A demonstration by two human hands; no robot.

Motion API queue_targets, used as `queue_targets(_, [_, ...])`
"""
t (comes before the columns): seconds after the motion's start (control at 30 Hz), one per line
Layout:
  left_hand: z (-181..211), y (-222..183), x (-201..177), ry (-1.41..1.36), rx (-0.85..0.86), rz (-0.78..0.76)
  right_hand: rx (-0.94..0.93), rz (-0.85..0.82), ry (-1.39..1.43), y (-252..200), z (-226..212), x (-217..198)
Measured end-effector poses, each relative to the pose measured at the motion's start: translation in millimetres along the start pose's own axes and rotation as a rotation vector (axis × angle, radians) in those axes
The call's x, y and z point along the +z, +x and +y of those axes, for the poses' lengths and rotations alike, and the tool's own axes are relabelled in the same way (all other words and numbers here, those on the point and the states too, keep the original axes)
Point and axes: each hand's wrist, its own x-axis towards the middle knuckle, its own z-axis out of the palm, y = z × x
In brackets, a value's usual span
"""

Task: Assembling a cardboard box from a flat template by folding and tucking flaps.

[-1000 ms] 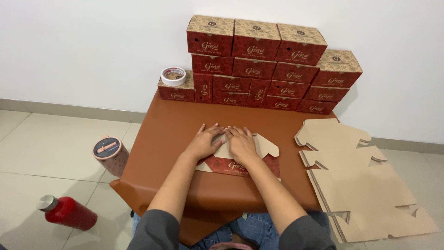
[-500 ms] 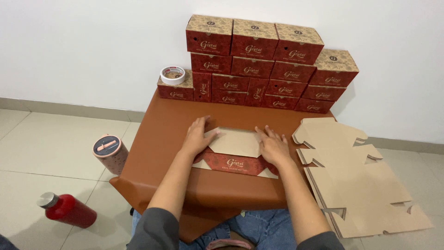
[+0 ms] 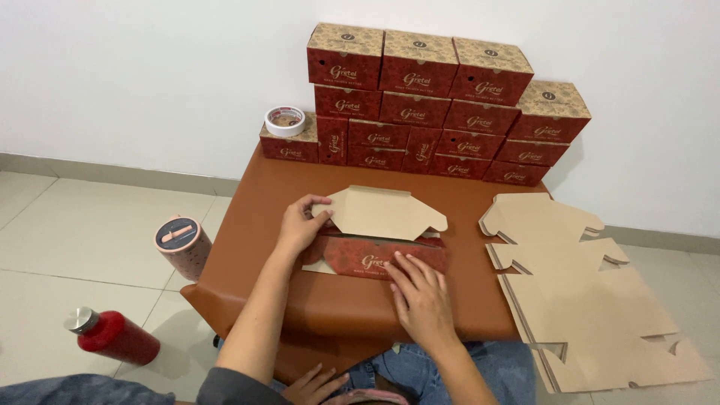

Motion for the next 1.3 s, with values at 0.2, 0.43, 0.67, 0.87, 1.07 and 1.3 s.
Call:
queue_targets(0.2, [-8, -2, -26, -0.226, -0.138, 0.147, -0.008, -0.149, -0.009, 21, 18, 11])
queue_targets(0.43, [-15, -4, -25, -0.399, -0.178, 0.220, -0.010, -0.466, 0.090, 70, 0, 7])
queue_targets(0.67, [-20, -11, -44, -0.472, -0.051, 0.454, -0.083, -0.200, -0.059, 69, 39, 6])
queue_targets(0.87, [-11, -73, -54, 0.093, -0.119, 0.385, 0.018, -0.153, -0.210, 55, 108, 11])
queue_targets(1.07, [16, -141, -26, 0.875, -0.121, 0.325, 0.243, -0.413, -0.088, 40, 109, -20])
queue_targets(1.3, [15, -154, -14, 1.137, 0.181, 0.466, 0.207, -0.532, 0.133, 7, 44, -53])
